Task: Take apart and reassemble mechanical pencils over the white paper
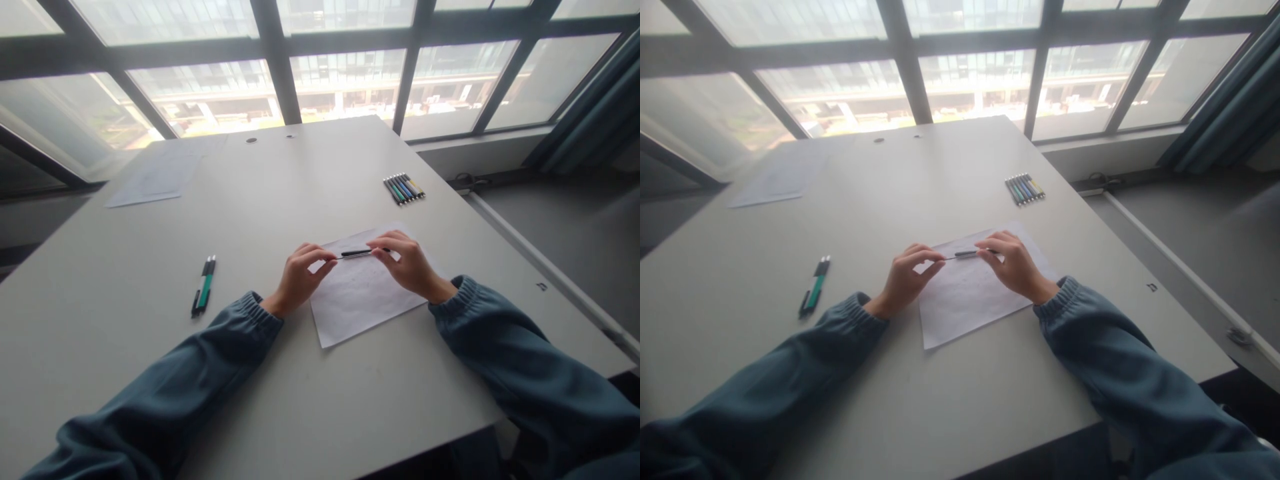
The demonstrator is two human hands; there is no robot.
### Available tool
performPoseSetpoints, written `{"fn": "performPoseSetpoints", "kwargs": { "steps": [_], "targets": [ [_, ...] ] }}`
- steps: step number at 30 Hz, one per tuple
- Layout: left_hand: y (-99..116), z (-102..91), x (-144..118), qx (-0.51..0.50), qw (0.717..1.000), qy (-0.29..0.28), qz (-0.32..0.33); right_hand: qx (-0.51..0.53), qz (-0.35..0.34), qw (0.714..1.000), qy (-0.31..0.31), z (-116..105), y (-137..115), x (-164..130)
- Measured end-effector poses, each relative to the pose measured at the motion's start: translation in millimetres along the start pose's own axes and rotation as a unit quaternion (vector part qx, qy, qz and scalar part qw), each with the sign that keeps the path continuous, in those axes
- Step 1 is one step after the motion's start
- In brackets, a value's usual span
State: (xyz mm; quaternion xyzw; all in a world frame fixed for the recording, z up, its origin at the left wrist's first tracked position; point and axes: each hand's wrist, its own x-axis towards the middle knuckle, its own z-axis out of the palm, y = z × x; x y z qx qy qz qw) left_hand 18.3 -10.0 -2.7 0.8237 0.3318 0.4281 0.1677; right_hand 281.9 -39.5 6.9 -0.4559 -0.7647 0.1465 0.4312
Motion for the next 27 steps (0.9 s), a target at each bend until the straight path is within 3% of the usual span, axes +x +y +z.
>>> {"fn": "performPoseSetpoints", "kwargs": {
  "steps": [5, 15, 22, 27],
  "targets": [
    [0.7, 0.6, 0.7, -0.001, 1.0, -0.012, -0.005, -0.045, -0.032, 0.996, -0.069, 7.5, -3.0, -3.8],
    [-4.7, -0.6, -1.2, 0.048, 0.999, -0.005, -0.02, -0.073, 0.037, 0.997, -0.013, -1.4, 9.9, -0.9],
    [-6.2, -2.7, -2.8, 0.136, 0.985, -0.099, 0.028, -0.106, 0.06, 0.991, -0.06, 2.1, 14.7, -3.4],
    [-11.0, -2.0, -4.2, 0.154, 0.979, -0.128, 0.031, -0.128, 0.052, 0.986, -0.094, 5.4, 19.7, -4.2]
  ]
}}
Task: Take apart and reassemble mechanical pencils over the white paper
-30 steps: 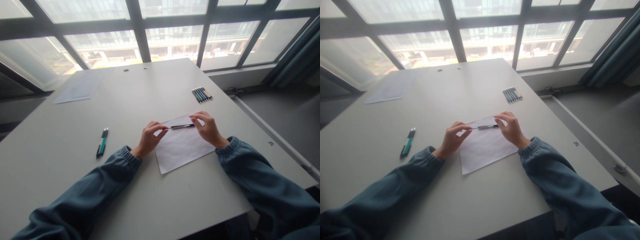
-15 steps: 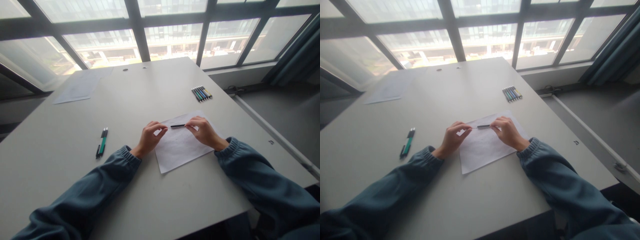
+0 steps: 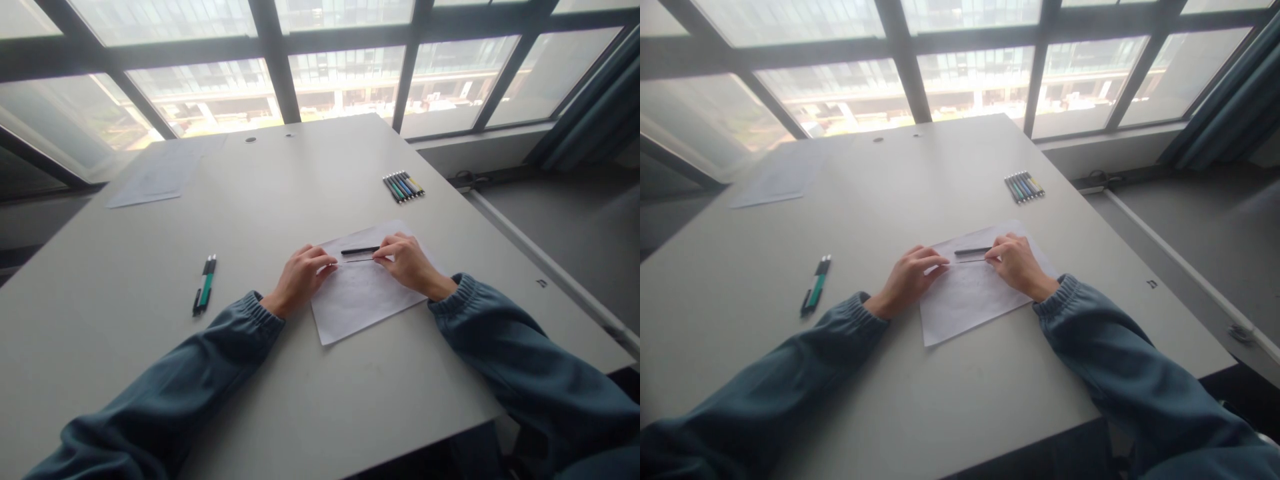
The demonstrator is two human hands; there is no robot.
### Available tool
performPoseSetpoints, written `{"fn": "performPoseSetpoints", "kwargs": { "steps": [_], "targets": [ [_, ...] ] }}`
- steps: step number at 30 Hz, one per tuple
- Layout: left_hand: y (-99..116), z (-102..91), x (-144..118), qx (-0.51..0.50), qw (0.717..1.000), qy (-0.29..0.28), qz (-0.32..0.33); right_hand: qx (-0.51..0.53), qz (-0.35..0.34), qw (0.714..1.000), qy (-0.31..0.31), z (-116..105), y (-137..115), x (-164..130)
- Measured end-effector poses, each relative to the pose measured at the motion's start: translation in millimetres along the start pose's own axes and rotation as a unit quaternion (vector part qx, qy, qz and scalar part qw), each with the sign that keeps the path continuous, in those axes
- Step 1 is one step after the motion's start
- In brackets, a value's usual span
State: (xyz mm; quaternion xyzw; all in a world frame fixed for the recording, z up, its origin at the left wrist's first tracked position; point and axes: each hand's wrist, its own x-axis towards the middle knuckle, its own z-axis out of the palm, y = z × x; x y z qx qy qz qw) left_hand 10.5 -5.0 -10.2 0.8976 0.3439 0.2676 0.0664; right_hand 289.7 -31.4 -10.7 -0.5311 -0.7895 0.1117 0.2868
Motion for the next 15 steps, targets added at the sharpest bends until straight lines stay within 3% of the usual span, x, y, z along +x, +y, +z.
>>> {"fn": "performPoseSetpoints", "kwargs": {
  "steps": [10, 15],
  "targets": [
    [0.1, 0.7, 1.0, 0.01, 1.0, -0.005, -0.001, -0.005, 0.008, 1.0, -0.012, 0.1, -2.4, -0.7],
    [3.9, -0.9, 2.7, -0.021, 0.999, 0.033, -0.033, -0.007, 0.022, 0.999, 0.044, -4.5, -9.7, -0.2]
  ]
}}
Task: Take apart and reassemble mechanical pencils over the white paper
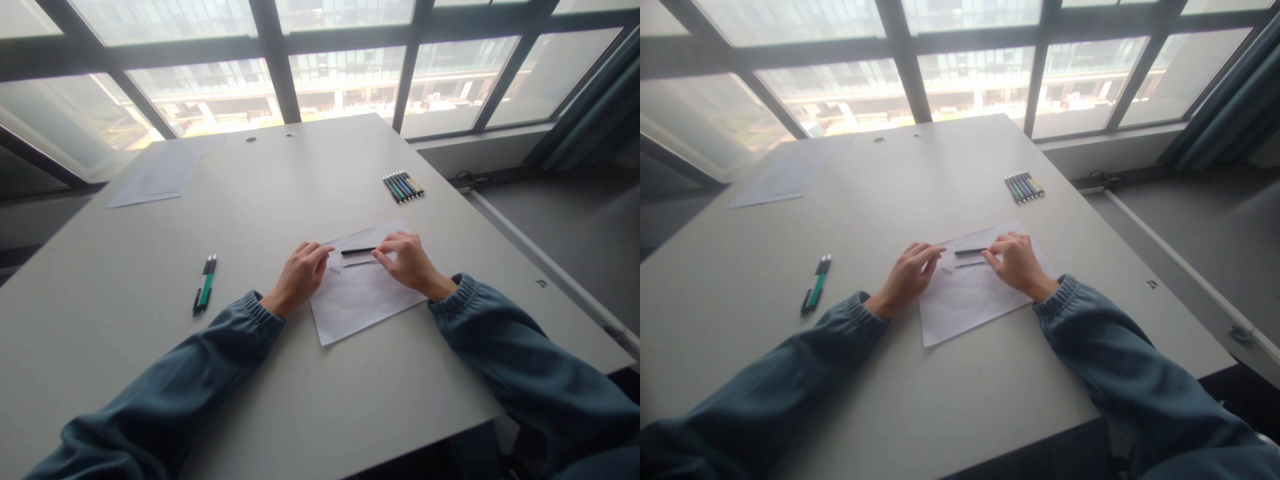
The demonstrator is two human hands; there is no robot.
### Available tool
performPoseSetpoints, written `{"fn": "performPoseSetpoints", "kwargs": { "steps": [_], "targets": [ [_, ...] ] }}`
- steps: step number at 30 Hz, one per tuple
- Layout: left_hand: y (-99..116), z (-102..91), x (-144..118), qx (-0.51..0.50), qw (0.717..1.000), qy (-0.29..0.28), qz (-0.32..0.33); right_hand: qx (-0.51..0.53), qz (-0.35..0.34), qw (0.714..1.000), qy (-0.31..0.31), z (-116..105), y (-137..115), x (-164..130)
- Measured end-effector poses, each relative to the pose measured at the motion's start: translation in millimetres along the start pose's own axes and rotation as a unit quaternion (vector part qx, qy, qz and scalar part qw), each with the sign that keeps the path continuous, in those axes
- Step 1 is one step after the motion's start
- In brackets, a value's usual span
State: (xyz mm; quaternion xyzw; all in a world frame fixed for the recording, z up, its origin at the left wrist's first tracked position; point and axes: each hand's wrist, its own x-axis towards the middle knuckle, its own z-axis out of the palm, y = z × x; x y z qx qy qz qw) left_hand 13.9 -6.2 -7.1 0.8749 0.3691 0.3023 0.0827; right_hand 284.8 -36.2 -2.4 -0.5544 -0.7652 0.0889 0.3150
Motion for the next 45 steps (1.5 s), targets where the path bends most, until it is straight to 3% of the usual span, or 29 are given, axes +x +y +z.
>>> {"fn": "performPoseSetpoints", "kwargs": {
  "steps": [5, 15, 27, 32, 37, 45],
  "targets": [
    [-8.1, 0.0, 0.6, -0.021, 0.997, 0.056, -0.047, 0.013, 0.024, 0.998, 0.06, -4.8, -3.9, 1.5],
    [-13.4, 0.5, 0.9, -0.033, 0.999, 0.035, -0.007, 0.014, 0.022, 0.996, 0.085, -6.5, -3.9, 2.8],
    [-11.6, -0.3, -0.3, -0.011, 0.999, -0.006, -0.04, 0.029, -0.007, 0.996, 0.088, -5.6, -2.0, 3.1],
    [-8.9, -1.6, -0.2, -0.001, 0.999, 0.018, -0.043, 0.028, -0.016, 0.992, 0.118, -8.2, 1.1, 4.9],
    [-14.6, -1.2, -0.8, 0.039, 0.997, 0.03, -0.065, 0.025, -0.01, 0.99, 0.141, -15.4, 16.8, 9.0],
    [-29.4, 5.5, -6.2, 0.075, 0.991, -0.031, -0.106, -0.056, 0.057, 0.995, 0.063, -11.9, 60.3, 11.6]
  ]
}}
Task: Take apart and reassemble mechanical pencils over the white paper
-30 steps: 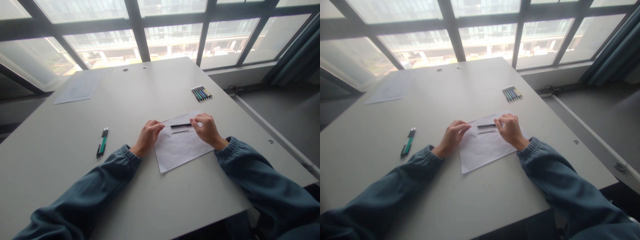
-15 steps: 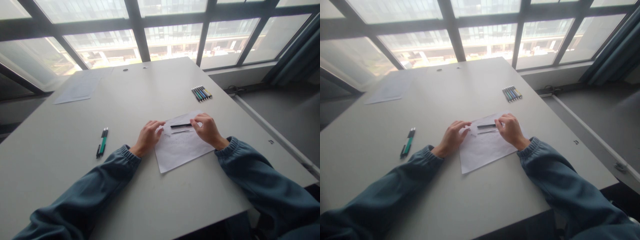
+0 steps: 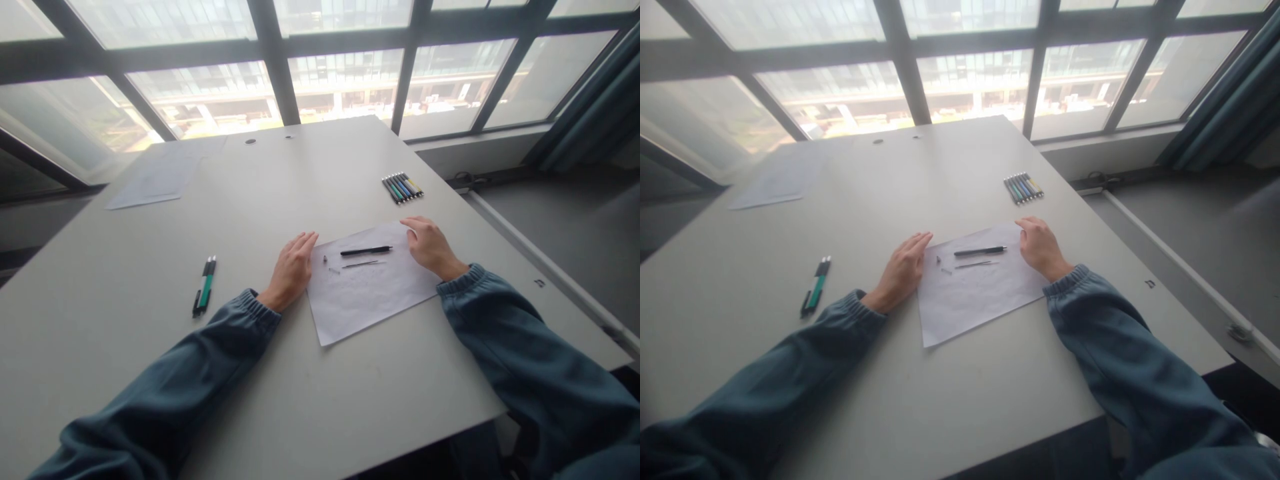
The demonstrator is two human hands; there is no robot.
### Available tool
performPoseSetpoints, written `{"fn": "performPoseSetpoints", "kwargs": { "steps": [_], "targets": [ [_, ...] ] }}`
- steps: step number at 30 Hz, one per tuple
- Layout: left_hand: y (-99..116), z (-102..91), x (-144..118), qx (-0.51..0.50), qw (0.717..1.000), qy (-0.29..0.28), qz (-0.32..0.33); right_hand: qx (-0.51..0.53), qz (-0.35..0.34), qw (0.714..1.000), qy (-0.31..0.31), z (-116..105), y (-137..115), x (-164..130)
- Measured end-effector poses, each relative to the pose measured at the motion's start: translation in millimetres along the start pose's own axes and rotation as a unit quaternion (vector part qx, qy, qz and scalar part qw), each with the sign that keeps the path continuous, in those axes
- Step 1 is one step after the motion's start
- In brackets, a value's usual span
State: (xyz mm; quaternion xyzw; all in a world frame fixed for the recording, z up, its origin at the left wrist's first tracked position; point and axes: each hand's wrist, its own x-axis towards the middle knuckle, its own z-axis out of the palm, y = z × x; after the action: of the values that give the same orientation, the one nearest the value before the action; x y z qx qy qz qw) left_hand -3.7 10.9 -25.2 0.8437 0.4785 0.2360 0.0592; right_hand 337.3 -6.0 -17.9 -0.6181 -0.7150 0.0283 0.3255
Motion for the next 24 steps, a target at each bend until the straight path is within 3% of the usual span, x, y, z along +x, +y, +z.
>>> {"fn": "performPoseSetpoints", "kwargs": {
  "steps": [7, 24],
  "targets": [
    [-4.3, 4.8, 0.4, -0.037, 0.999, -0.024, -0.031, -0.077, 0.019, 0.993, -0.087, 7.7, 6.8, -4.9],
    [0.9, 0.4, 0.5, -0.042, 0.998, -0.028, -0.047, -0.115, 0.035, 0.988, -0.101, 4.2, -4.5, -8.1]
  ]
}}
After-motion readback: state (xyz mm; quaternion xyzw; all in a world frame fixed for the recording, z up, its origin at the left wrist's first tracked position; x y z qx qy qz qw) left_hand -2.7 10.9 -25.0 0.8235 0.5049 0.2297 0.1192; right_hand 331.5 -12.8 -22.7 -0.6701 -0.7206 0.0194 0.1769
